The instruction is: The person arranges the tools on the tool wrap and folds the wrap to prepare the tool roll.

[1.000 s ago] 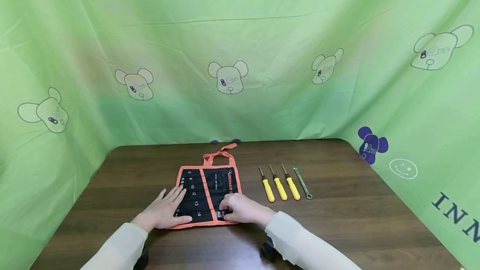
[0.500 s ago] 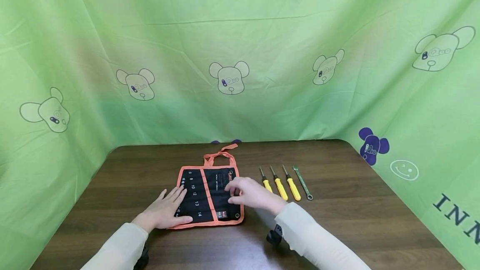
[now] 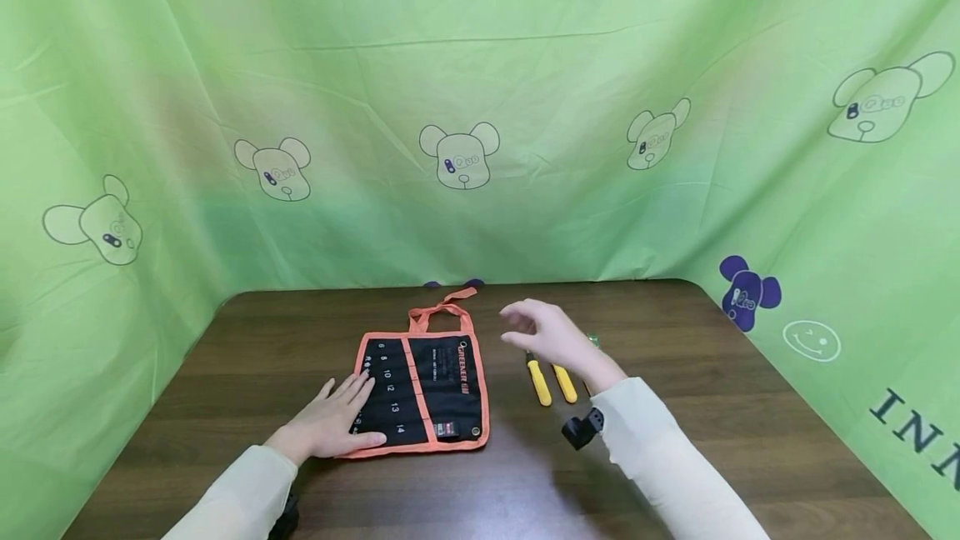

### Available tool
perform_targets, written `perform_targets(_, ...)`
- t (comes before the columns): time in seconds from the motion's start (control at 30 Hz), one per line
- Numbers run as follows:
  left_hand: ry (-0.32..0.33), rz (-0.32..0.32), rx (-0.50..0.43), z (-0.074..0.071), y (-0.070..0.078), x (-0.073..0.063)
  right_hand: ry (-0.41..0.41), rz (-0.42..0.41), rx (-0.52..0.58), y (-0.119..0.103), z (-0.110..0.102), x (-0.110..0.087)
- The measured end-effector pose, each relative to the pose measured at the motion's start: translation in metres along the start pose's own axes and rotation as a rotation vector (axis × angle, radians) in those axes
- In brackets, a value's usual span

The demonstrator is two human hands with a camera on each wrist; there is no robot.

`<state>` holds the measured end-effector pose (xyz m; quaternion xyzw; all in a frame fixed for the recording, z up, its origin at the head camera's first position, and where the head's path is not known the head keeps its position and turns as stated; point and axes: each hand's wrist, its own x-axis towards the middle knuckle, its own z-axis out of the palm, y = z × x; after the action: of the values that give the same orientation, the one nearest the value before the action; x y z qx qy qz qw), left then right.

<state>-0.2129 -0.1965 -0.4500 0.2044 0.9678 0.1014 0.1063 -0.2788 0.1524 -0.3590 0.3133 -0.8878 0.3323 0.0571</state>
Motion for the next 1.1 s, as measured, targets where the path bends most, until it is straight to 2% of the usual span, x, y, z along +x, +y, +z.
perform_targets(0.3, -0.004, -0.004, 0.006, 0.001, 0.0, 0.0, 0.144, 0.129, 0.016, 0.04, -0.025, -0.013)
perform_targets(0.47, -0.007, -0.003, 0.01, 0.002, -0.001, 0.001, 0.175, 0.207, 0.004, 0.065, -0.028, -0.024)
perform_targets(0.9, -0.005, 0.011, -0.005, 0.004, -0.001, 0.0, 0.17, 0.353, -0.039, 0.114, -0.03, -0.053)
perform_targets(1.1, -0.008, 0.007, 0.006, 0.004, -0.001, 0.0, 0.073, 0.424, -0.031, 0.124, -0.029, -0.063)
